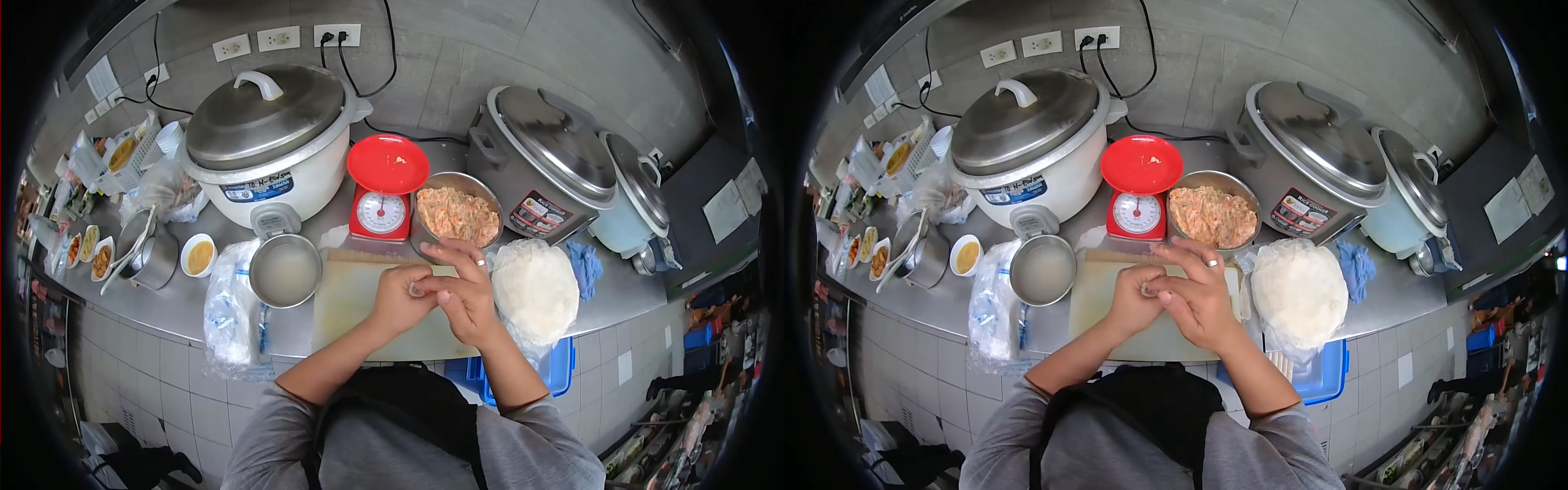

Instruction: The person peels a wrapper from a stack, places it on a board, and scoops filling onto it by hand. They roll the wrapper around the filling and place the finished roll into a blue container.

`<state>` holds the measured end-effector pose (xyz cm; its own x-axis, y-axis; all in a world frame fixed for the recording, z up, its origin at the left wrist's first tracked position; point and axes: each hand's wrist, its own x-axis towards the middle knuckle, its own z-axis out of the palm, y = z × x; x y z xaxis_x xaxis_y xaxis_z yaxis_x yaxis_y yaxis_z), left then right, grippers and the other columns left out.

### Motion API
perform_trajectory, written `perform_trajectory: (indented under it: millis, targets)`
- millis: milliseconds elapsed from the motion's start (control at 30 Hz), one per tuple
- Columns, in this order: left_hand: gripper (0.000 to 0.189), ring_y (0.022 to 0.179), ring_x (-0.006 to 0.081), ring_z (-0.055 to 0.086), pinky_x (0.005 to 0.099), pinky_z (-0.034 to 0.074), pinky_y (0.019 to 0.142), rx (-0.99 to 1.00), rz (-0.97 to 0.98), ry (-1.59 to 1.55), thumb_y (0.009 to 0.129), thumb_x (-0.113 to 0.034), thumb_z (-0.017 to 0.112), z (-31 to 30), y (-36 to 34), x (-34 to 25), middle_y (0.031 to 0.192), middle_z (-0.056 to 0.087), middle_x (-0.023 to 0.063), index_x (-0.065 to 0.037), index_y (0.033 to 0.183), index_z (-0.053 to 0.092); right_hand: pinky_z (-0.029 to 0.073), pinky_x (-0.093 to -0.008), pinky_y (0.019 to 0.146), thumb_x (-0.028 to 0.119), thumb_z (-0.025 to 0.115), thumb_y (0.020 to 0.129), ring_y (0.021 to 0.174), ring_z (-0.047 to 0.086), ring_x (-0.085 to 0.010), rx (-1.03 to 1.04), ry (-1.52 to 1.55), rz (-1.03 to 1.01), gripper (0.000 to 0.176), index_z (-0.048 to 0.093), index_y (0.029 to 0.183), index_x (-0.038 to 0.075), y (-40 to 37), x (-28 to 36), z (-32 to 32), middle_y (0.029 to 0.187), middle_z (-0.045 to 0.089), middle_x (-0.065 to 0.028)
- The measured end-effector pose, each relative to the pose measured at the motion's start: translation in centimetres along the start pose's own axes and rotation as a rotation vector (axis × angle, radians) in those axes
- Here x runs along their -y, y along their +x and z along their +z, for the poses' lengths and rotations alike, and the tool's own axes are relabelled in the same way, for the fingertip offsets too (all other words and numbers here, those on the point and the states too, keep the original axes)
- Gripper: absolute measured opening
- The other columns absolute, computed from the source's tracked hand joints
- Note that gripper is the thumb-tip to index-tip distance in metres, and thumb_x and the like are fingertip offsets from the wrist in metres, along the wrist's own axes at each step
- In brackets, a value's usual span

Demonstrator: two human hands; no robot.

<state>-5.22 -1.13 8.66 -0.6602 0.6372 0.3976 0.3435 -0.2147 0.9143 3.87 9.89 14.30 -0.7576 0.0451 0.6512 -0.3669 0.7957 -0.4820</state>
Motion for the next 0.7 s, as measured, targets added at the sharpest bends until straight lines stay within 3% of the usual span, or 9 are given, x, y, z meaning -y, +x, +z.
perform_trajectory:
  millis: [100, 200, 300, 367, 467, 500, 600, 700]
  targets:
    - [0.027, 0.052, 0.0117, 0.043, 0.0283, 0.037, 0.049, -0.016, -0.044, -0.104, 0.066, -0.004, 0.07, 0.3, 0.0, 0.5, 0.055, 0.048, 0.0082, -0.003, 0.058, 0.045, 0.03, -0.0457, 0.102, 0.022, 0.064, 0.081, 0.12, 0.048, -0.0327, 0.113, -0.212, -0.078, 0.016, 0.073, 0.086, 0.009, 0.7, 1.0, 0.5, 0.126, 0.058, -0.0085]
    - [0.029, 0.055, 0.0096, 0.045, 0.0262, 0.038, 0.052, -0.021, -0.069, -0.148, 0.074, -0.006, 0.071, -0.2, 0.5, 0.4, 0.058, 0.052, 0.0048, -0.005, 0.06, 0.046, 0.031, -0.0444, 0.102, 0.017, 0.065, 0.081, 0.12, 0.048, -0.0332, 0.074, -0.049, -0.038, 0.021, 0.07, 0.099, 0.008, 0.5, 0.0, 0.0, 0.128, 0.057, -0.0109]
    - [0.025, 0.058, 0.0092, 0.051, 0.025, 0.042, 0.057, -0.14, -0.189, -0.448, 0.081, -0.009, 0.071, -0.7, 1.7, -1.2, 0.064, 0.058, 0.0009, -0.007, 0.066, 0.051, 0.033, -0.0441, 0.101, 0.016, 0.066, 0.079, 0.12, 0.049, -0.0341, -0.085, 0.384, 0.273, 0.04, 0.061, 0.119, 0.01, -1.1, -1.0, 0.8, 0.127, 0.056, -0.0137]
    - [0.019, 0.061, 0.0091, 0.056, 0.0257, 0.046, 0.063, -0.253, -0.303, -0.696, 0.084, -0.011, 0.07, -1.7, 2.3, -1.2, 0.07, 0.061, -0.0011, -0.008, 0.074, 0.054, 0.034, -0.0445, 0.102, 0.017, 0.07, 0.076, 0.12, 0.05, -0.0341, 0.166, 0.201, 0.435, 0.054, 0.053, 0.127, 0.012, -4.4, -2.4, 2.7, 0.126, 0.057, -0.0149]
    - [0.017, 0.076, 0.0124, 0.062, 0.0289, 0.05, 0.076, -0.403, -0.449, -0.98, 0.081, -0.011, 0.073, -3.0, 1.7, 2.6, 0.084, 0.065, 0.0041, -0.006, 0.088, 0.058, 0.035, -0.0452, 0.103, 0.02, 0.077, 0.07, 0.12, 0.051, -0.0332, 0.471, -0.064, 0.675, 0.069, 0.048, 0.132, 0.013, -8.2, -4.6, 3.5, 0.124, 0.058, -0.0154]
    - [0.017, 0.084, 0.0135, 0.061, 0.0301, 0.048, 0.081, -0.405, -0.449, -0.796, 0.082, -0.009, 0.071, -3.5, 1.0, 3.9, 0.091, 0.064, 0.006, -0.006, 0.091, 0.058, 0.035, -0.0455, 0.103, 0.022, 0.079, 0.067, 0.119, 0.051, -0.0328, 0.567, -0.15, 0.752, 0.073, 0.048, 0.132, 0.013, -9.1, -5.1, 3.0, 0.124, 0.058, -0.0155]
    - [0.02, 0.103, 0.017, 0.058, 0.0324, 0.045, 0.094, -0.352, -0.403, -0.302, 0.082, -0.002, 0.069, -5.0, -3.4, 8.3, 0.106, 0.063, 0.0104, -0.005, 0.1, 0.059, 0.035, -0.046, 0.104, 0.02, 0.081, 0.063, 0.12, 0.051, -0.033, 0.598, -0.51, 0.668, 0.074, 0.05, 0.129, 0.012, -11.8, -5.4, 1.8, 0.123, 0.058, -0.0161]
    - [0.025, 0.111, 0.0196, 0.056, 0.0323, 0.043, 0.1, -0.267, -0.331, -0.068, 0.08, 0.003, 0.068, -6.5, -7.7, 11.2, 0.111, 0.061, 0.0111, -0.003, 0.103, 0.059, 0.038, -0.0436, 0.102, 0.013, 0.078, 0.065, 0.119, 0.051, -0.0327, 0.473, -0.387, 0.524, 0.065, 0.054, 0.125, 0.006, -13.6, -6.2, 2.0, 0.125, 0.056, -0.0176]
